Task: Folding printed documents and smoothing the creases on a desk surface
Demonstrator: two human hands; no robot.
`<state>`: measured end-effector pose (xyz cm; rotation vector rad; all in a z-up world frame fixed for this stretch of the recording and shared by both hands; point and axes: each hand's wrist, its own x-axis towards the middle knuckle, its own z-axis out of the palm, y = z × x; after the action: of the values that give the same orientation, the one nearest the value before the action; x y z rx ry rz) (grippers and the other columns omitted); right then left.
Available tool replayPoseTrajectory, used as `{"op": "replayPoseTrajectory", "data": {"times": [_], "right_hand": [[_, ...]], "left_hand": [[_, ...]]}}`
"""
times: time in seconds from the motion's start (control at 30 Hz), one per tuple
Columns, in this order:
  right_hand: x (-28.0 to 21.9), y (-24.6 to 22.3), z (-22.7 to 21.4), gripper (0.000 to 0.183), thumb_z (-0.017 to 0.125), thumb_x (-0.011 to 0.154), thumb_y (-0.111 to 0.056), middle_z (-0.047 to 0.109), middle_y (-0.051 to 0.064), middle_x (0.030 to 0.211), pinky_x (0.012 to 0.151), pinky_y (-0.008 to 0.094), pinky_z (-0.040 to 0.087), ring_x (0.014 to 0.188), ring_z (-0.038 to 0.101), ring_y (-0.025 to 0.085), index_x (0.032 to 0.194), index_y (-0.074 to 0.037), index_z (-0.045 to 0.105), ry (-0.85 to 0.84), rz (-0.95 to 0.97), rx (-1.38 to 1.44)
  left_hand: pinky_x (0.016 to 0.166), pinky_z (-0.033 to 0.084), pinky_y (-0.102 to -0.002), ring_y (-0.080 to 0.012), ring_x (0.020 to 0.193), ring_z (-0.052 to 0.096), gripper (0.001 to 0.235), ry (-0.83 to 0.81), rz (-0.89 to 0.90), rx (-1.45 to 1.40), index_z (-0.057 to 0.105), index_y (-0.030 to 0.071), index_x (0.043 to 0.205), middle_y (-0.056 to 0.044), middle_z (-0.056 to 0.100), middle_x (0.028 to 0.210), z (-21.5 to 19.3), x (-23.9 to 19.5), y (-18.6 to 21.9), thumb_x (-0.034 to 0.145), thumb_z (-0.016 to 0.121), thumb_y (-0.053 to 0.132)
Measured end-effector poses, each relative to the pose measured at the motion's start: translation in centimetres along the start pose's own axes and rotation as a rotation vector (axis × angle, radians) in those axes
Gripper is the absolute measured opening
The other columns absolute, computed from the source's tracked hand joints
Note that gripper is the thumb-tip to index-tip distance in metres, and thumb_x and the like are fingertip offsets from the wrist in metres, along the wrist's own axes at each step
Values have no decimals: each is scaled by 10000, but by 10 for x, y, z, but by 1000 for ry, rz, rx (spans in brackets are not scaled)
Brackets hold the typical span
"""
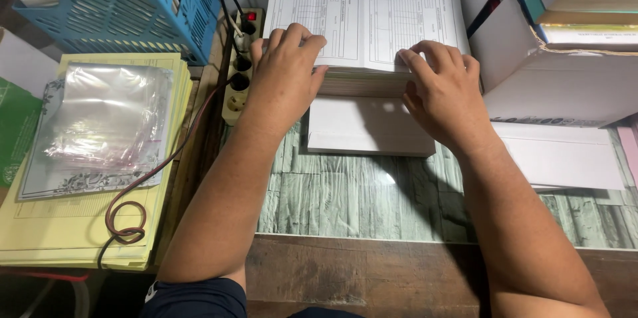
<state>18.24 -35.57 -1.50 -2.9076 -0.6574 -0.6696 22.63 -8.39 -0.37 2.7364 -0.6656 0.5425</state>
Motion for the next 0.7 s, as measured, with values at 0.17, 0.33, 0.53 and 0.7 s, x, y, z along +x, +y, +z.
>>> {"op": "replayPoseTrajectory", "data": {"times": [0.17,0.33,0.53,0.7], "right_hand": [[-2,-1,5,569,706,915,-162,586,144,1365,1050,595,392,1340,534,324,1469,-138,578,-52,43,-89],[-2,-4,6,621,717,879,-124,550,169,1412,1034,609,369,1372,481,352,1478,-121,554,1,27,-69],[-1,-13,-30,640,619,899,-116,440,176,1595,1075,724,284,1486,386,384,1516,-55,460,-46,38,31],[-24,-33,-140,335,589,969,110,713,258,1234,902,470,547,1047,696,388,1295,118,663,35,-72,291]], "left_hand": [[982,354,-604,-294,1129,588,379,-48,1,-37,679,92,1255,-81,591,1131,4,-2,-4,924,744,263],[1032,330,-653,-310,1207,576,459,-82,-40,-81,657,83,1304,-114,598,1212,4,-2,0,930,723,340],[1128,213,-633,-365,1449,329,716,-92,-68,19,426,99,1512,-140,431,1538,-25,-3,21,968,638,514],[1155,224,-619,-324,1397,444,605,-60,165,-129,535,86,1443,-132,538,1478,-85,-30,75,973,650,449]]}}
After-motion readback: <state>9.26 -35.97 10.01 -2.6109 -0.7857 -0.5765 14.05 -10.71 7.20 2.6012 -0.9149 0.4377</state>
